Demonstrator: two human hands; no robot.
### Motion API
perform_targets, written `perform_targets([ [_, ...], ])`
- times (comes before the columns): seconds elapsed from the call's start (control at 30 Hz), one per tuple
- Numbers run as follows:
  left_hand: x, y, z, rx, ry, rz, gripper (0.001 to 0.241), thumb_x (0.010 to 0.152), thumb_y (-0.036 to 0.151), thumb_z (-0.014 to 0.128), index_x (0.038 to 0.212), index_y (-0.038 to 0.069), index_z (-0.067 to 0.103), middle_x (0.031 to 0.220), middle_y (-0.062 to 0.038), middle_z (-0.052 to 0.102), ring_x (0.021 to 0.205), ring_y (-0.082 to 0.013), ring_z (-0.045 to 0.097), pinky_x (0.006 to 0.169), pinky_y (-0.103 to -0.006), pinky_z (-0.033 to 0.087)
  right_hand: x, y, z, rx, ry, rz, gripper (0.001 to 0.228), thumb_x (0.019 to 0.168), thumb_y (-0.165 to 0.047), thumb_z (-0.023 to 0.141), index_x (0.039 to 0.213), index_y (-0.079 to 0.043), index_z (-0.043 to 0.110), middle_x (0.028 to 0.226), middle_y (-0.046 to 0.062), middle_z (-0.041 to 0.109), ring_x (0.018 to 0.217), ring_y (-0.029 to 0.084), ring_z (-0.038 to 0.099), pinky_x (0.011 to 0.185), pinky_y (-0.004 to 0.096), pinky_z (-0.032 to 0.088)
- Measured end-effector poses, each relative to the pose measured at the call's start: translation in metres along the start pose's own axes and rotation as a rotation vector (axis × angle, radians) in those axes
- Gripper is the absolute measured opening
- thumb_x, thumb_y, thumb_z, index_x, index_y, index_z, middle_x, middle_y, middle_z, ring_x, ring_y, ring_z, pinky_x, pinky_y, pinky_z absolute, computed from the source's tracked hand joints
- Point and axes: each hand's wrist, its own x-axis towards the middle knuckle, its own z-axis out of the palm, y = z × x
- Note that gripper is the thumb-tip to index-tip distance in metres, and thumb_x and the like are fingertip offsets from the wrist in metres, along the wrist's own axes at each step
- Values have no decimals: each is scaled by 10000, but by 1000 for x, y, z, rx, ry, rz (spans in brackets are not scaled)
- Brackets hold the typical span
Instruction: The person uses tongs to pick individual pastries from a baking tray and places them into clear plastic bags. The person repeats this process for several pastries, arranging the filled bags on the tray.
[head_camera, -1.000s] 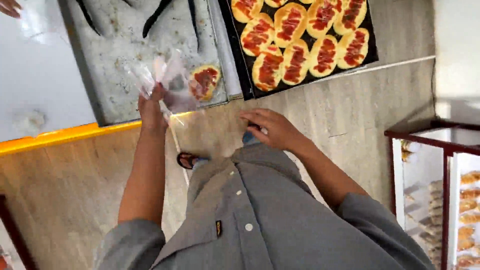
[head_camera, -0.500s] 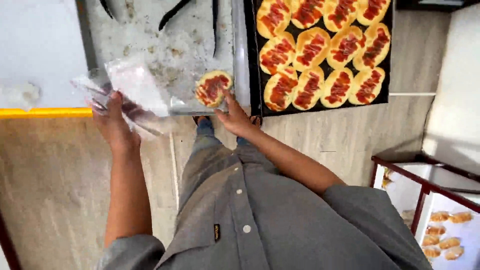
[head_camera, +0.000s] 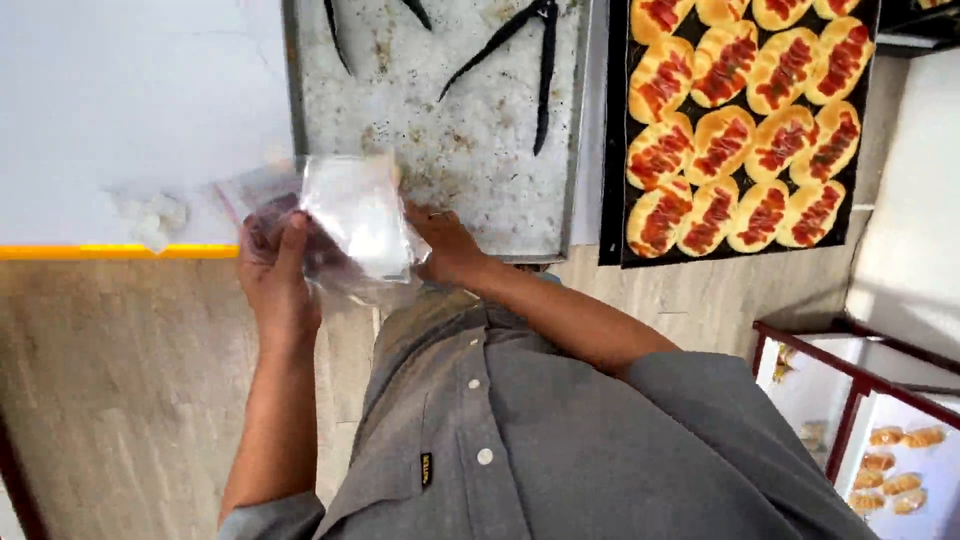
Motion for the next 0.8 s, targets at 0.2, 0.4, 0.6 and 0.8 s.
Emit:
perform_targets([
  [0.2,17,-21,12,109,-230,-369,279,754,283,580,980,124,548,791,-41,607,610,-153,590,524,-253,505,35,17,-167,-412,250,162,589,753,129,392,1259,-172,390,1318,134,296,1203,328,227,963,533,222],
  [0.4,16,-82,77,371,-459,-479,485,754,349,518,1167,95,484,1116,-87,567,1057,-227,522,862,-354,419,103,149,-170,-894,262,-163,104,852,-103,548,951,-120,572,1091,96,513,967,328,473,826,548,239],
  [0.6,26,-88,95,147,-367,-493,434,746,212,588,1147,87,477,1062,-71,583,968,-189,567,797,-301,480,67,126,-202,-946,701,-324,161,816,-94,606,926,-129,495,807,18,557,734,223,547,523,304,330],
  [0.8,45,-118,127,409,-421,-242,265,774,278,586,956,159,435,880,-35,609,782,-164,591,649,-274,440,-23,139,-205,-79,875,-270,226,946,-197,448,1160,-151,388,776,68,516,676,194,554,568,299,438],
])
